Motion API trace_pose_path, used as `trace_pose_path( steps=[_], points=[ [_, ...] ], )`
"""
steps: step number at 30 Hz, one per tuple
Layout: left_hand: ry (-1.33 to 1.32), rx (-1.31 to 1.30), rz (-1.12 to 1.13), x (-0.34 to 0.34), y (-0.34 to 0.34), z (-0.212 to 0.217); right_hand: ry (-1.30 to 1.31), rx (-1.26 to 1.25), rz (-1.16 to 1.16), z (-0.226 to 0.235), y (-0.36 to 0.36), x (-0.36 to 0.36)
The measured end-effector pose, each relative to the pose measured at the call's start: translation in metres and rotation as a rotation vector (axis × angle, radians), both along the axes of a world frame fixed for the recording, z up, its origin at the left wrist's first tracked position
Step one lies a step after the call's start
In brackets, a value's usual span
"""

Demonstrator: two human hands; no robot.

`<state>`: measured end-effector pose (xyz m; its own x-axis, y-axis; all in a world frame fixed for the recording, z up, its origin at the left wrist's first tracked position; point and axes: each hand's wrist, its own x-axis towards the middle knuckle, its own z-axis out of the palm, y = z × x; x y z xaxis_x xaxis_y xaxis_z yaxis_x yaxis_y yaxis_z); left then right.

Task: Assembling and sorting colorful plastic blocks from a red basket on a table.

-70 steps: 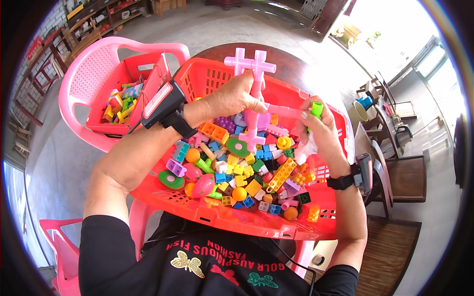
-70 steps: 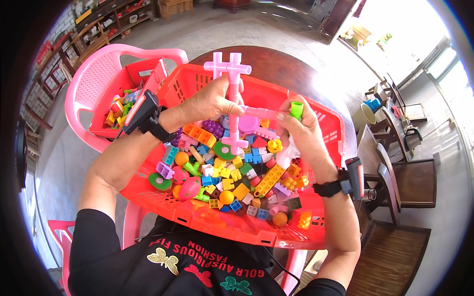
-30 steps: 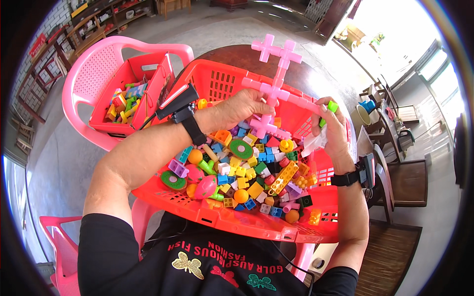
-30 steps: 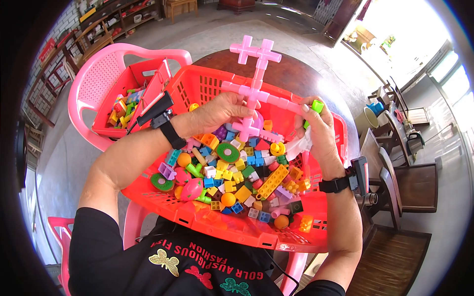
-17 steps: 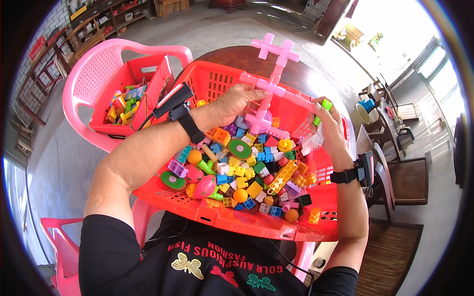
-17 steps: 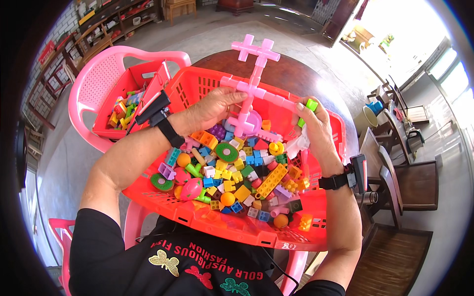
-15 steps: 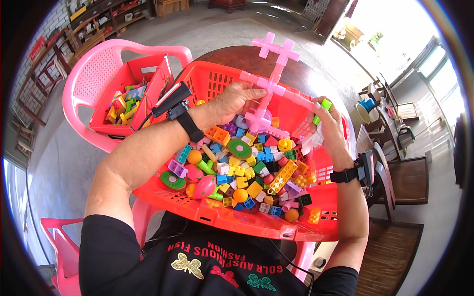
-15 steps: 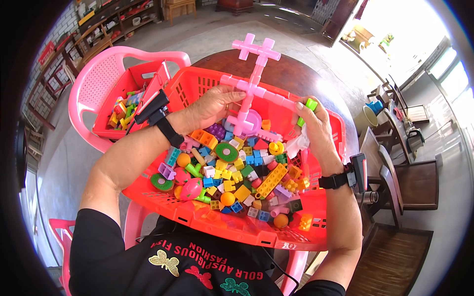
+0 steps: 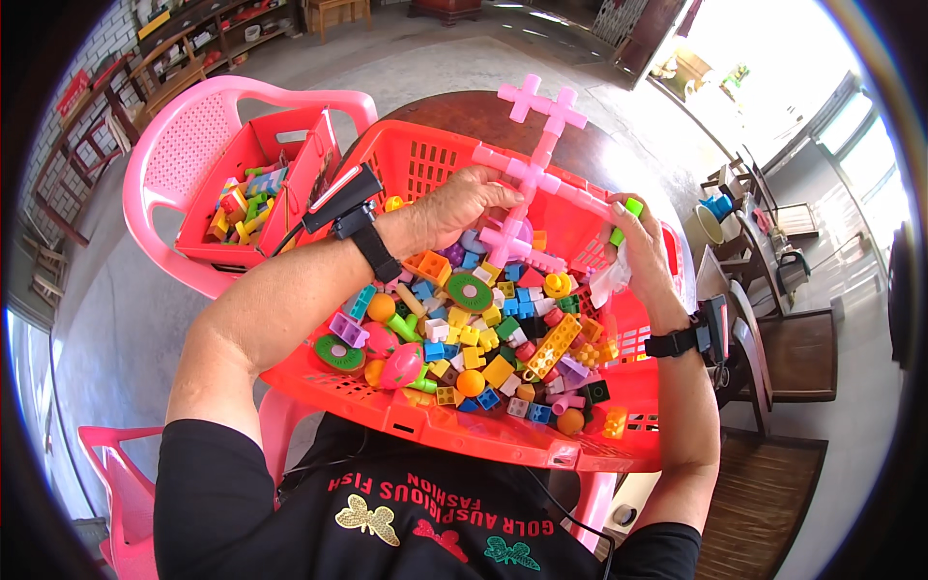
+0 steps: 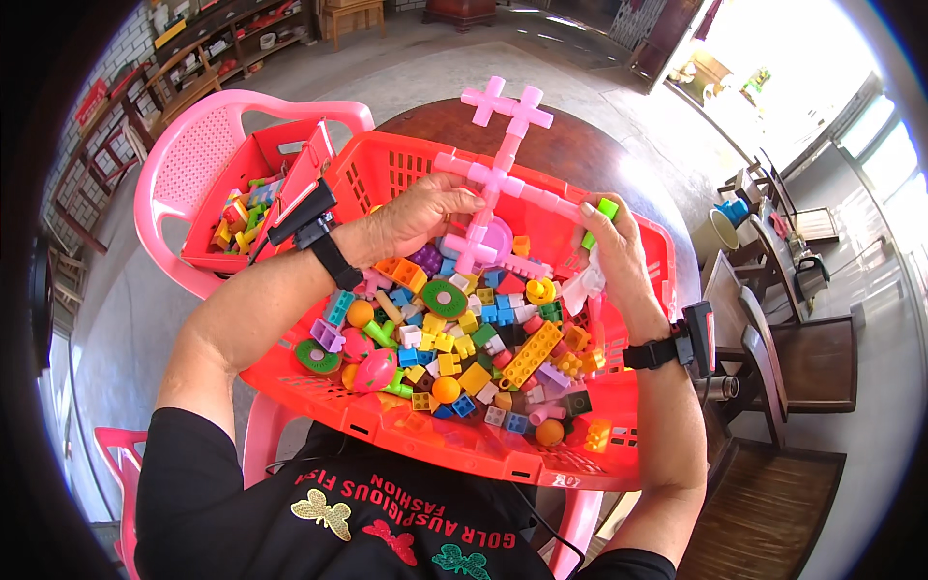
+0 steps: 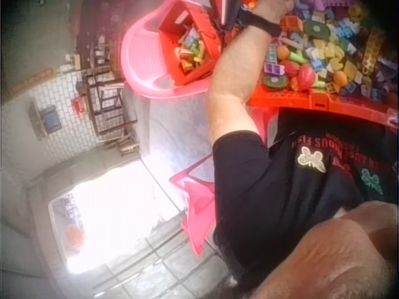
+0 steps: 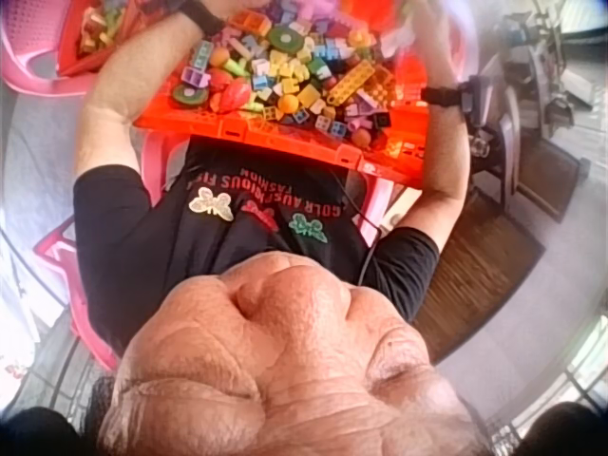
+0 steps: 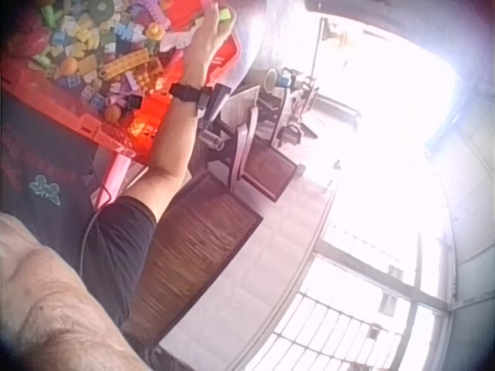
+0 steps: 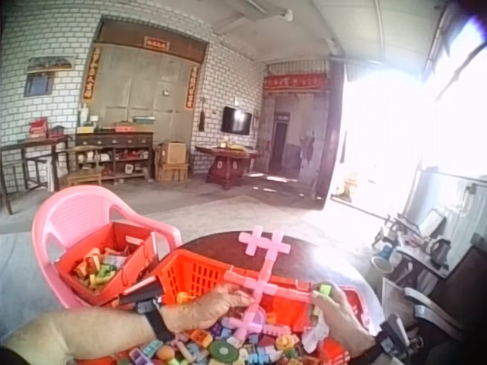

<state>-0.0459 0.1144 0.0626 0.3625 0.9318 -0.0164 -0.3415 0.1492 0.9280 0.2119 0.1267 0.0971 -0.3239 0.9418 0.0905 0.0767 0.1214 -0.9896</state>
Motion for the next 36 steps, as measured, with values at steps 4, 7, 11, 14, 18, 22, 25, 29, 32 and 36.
trace_pose_path(
  steps=[4, 7, 11, 14, 18, 22, 25, 29, 32, 36],
  points=[
    [0.014, 0.032, 0.022, 0.0, -0.001, -0.003, -0.026, -0.032, -0.029, 0.0, -0.001, 0.0],
    [0.043, 0.007, 0.009, 0.002, -0.004, -0.002, -0.072, 0.038, 0.03, -0.004, -0.001, -0.001],
    [0.074, 0.008, 0.006, 0.005, -0.008, -0.002, -0.09, 0.016, 0.049, 0.0, -0.005, -0.003],
    [0.102, 0.054, -0.005, 0.006, -0.01, -0.002, -0.097, 0.014, 0.036, 0.001, -0.004, -0.003],
    [0.096, 0.061, -0.022, 0.006, -0.009, -0.006, -0.112, 0.024, 0.02, 0.0, -0.003, -0.002],
    [0.103, 0.099, -0.045, 0.006, -0.006, -0.01, -0.122, 0.04, -0.025, 0.0, -0.005, -0.005],
    [0.102, 0.114, -0.05, 0.006, -0.005, -0.008, -0.119, 0.082, -0.051, 0.0, -0.005, -0.006],
    [0.06, 0.057, -0.043, 0.005, -0.007, 0.001, -0.093, 0.034, -0.023, 0.002, -0.006, -0.004],
    [0.064, 0.097, -0.061, 0.004, -0.005, 0.001, -0.099, 0.029, -0.02, 0.002, -0.005, -0.004],
    [0.065, 0.088, -0.07, 0.004, -0.007, 0.001, -0.1, 0.037, -0.024, -0.002, -0.002, -0.002]
  ],
)
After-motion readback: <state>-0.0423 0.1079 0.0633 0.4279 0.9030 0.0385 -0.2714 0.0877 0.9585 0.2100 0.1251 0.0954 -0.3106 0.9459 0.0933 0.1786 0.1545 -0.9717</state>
